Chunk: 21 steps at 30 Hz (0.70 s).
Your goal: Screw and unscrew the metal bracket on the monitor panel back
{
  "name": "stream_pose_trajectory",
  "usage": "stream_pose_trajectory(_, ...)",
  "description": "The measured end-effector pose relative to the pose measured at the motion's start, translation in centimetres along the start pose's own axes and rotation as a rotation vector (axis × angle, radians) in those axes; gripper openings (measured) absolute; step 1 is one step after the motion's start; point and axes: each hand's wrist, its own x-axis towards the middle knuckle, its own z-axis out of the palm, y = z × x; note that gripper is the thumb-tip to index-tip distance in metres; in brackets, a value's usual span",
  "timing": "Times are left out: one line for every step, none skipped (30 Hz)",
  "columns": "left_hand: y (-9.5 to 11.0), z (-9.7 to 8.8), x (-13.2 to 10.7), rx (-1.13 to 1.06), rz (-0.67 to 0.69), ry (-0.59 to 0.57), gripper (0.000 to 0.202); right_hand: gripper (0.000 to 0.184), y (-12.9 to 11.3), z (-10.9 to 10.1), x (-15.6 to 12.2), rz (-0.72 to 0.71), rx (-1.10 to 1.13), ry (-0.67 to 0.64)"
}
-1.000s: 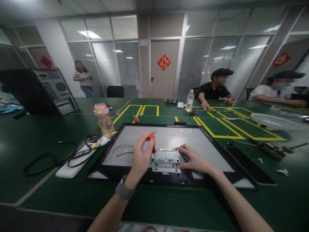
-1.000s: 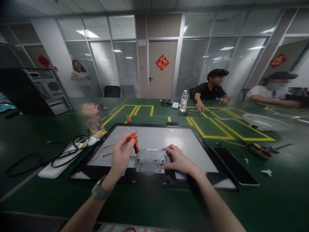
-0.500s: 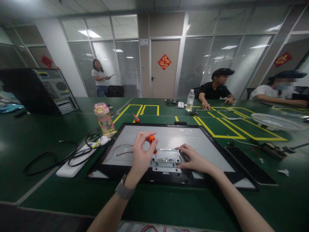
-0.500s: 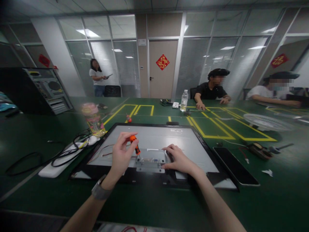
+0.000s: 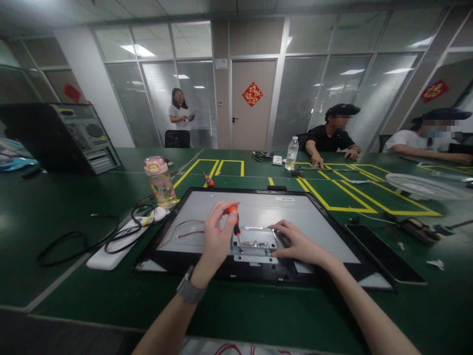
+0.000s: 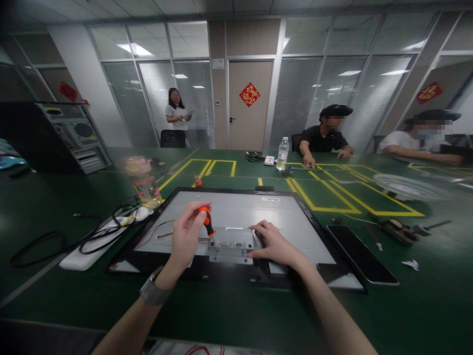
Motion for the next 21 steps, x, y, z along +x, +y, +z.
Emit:
stream_pose_trajectory(-0.01,-0.01,0.04,0.026,0.031,0.009,0.017,0.066,-0.04,0.00,-0.01,0.000,0.001,0.001)
stream_pose_trajectory(-0.01,-0.01,0.07,0.046,0.056,0.017,0.015,0.066,-0.08,0.00,-0.02,-0.002,0.001,0.003)
stream_pose_trajectory(0.01,-0.01,0.09,0.058,0.070,0.023,0.015,0.066,-0.12,-0.01,-0.03,-0.001,0.001,0.005)
stream_pose_trajectory(0.04,-0.02,0.08,0.062,0.069,0.021,0.016,0.066,-0.17,-0.02,-0.03,0.000,0.001,0.008)
stream_pose_trajectory(0.08,-0.03,0.05,0.056,0.057,0.016,0.017,0.065,-0.21,-0.03,-0.04,0.002,0.001,0.009)
stream_pose_trajectory(0.11,-0.04,0.02,0.043,0.038,0.009,0.019,0.065,-0.25,-0.05,-0.05,0.004,0.001,0.010)
stream_pose_trajectory(0.13,-0.06,-0.02,0.024,0.016,0.003,0.021,0.066,-0.27,-0.06,-0.05,0.004,0.001,0.009)
stream_pose_trajectory(0.12,-0.08,-0.06,0.007,-0.005,0.000,0.023,0.066,-0.27,-0.06,-0.06,0.005,0.001,0.008)
stream_pose_trajectory(0.09,-0.10,-0.08,-0.002,-0.015,-0.001,0.025,0.066,-0.25,-0.06,-0.06,0.005,0.001,0.007)
stream_pose_trajectory(0.05,-0.11,-0.09,0.003,-0.010,0.005,0.024,0.066,-0.22,-0.04,-0.07,0.006,0.000,0.007)
stream_pose_trajectory(-0.01,-0.13,-0.07,0.017,0.008,0.014,0.022,0.066,-0.18,-0.03,-0.07,0.008,-0.002,0.007)
stream_pose_trajectory(-0.05,-0.14,-0.05,0.035,0.030,0.022,0.019,0.066,-0.13,-0.01,-0.07,0.010,-0.006,0.008)
stream_pose_trajectory(-0.07,-0.15,-0.01,0.051,0.051,0.028,0.017,0.067,-0.09,0.00,-0.06,0.011,-0.008,0.009)
stream_pose_trajectory(-0.06,-0.15,0.02,0.060,0.065,0.031,0.016,0.067,-0.06,0.01,-0.06,0.010,-0.010,0.008)
stream_pose_trajectory(-0.02,-0.14,0.04,0.063,0.070,0.030,0.016,0.067,-0.04,0.01,-0.06,0.008,-0.011,0.008)
stream_pose_trajectory(0.06,-0.13,0.06,0.060,0.066,0.024,0.017,0.067,-0.05,0.00,-0.05,0.006,-0.011,0.007)
stream_pose_trajectory(0.16,-0.11,0.06,0.052,0.052,0.017,0.019,0.067,-0.07,-0.02,-0.04,0.005,-0.011,0.006)
stream_pose_trajectory(0.27,-0.10,0.04,0.037,0.032,0.012,0.021,0.067,-0.11,-0.04,-0.04,0.006,-0.012,0.004)
stream_pose_trajectory(0.39,-0.08,0.02,0.014,0.005,0.011,0.024,0.067,-0.15,-0.06,-0.03,0.006,-0.014,0.002)
stream_pose_trajectory(0.48,-0.07,-0.01,-0.012,-0.023,0.010,0.026,0.066,-0.19,-0.07,-0.02,0.007,-0.015,0.001)
stream_pose_trajectory(0.56,-0.07,-0.04,-0.038,-0.049,0.012,0.029,0.066,-0.22,-0.09,-0.01,0.008,-0.016,-0.001)
